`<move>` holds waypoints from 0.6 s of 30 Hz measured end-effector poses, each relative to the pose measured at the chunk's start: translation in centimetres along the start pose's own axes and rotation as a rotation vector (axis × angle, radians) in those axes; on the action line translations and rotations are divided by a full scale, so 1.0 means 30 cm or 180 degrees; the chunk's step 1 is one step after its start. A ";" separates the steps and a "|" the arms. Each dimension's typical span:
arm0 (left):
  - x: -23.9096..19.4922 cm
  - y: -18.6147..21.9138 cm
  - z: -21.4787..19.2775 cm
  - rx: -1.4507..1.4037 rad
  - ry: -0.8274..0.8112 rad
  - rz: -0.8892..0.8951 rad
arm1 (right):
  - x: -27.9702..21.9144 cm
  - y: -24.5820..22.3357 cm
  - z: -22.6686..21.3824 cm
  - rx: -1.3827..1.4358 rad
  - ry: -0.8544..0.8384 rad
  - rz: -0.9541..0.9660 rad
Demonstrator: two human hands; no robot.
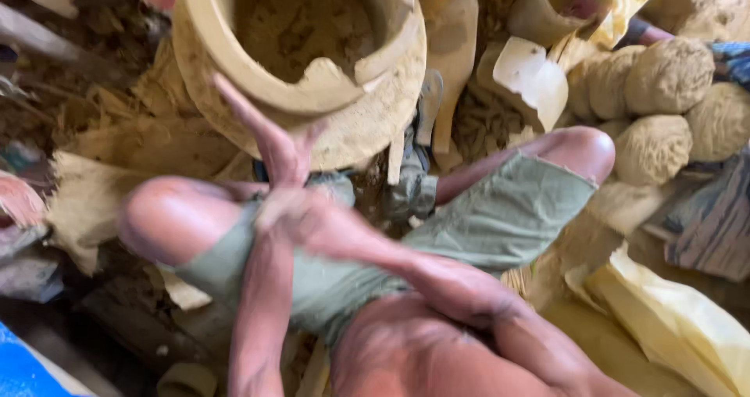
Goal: The person shapes and carves a large clay pot by hand and using a small knife to trim the edges while sitting on the floor.
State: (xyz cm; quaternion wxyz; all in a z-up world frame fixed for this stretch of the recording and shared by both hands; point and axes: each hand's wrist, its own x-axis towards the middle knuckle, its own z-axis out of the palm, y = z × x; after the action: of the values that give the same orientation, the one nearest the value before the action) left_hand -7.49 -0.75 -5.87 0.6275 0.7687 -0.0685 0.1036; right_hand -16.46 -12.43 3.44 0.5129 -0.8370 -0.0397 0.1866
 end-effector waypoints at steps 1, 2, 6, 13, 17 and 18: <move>0.012 -0.006 -0.012 0.0111 0.0086 0.0040 | 0.028 0.005 -0.031 0.0147 0.0498 -0.0378; -0.024 0.001 -0.046 0.0183 -0.0201 0.0060 | 0.077 0.041 -0.146 -0.0287 0.0820 0.0838; -0.056 -0.048 -0.001 0.0105 -0.0453 -0.0032 | 0.180 0.120 -0.495 -0.0963 0.1195 -0.0328; -0.126 -0.187 0.028 0.0537 -0.0250 0.0048 | 0.214 0.354 -0.591 -0.0999 0.0853 0.0642; -0.105 -0.180 0.019 0.0567 -0.0238 0.0387 | 0.013 0.439 -0.692 -0.1331 0.1147 -0.0086; -0.101 -0.171 0.024 0.0586 -0.0237 0.0496 | -0.031 0.479 -0.708 -0.1175 0.1117 0.0531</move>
State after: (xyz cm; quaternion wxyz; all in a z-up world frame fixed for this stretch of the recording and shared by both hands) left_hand -9.16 -0.49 -11.61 0.5413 0.8187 -0.1415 0.1292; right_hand -11.63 -37.36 -0.27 0.3335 -0.9363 0.0856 0.0699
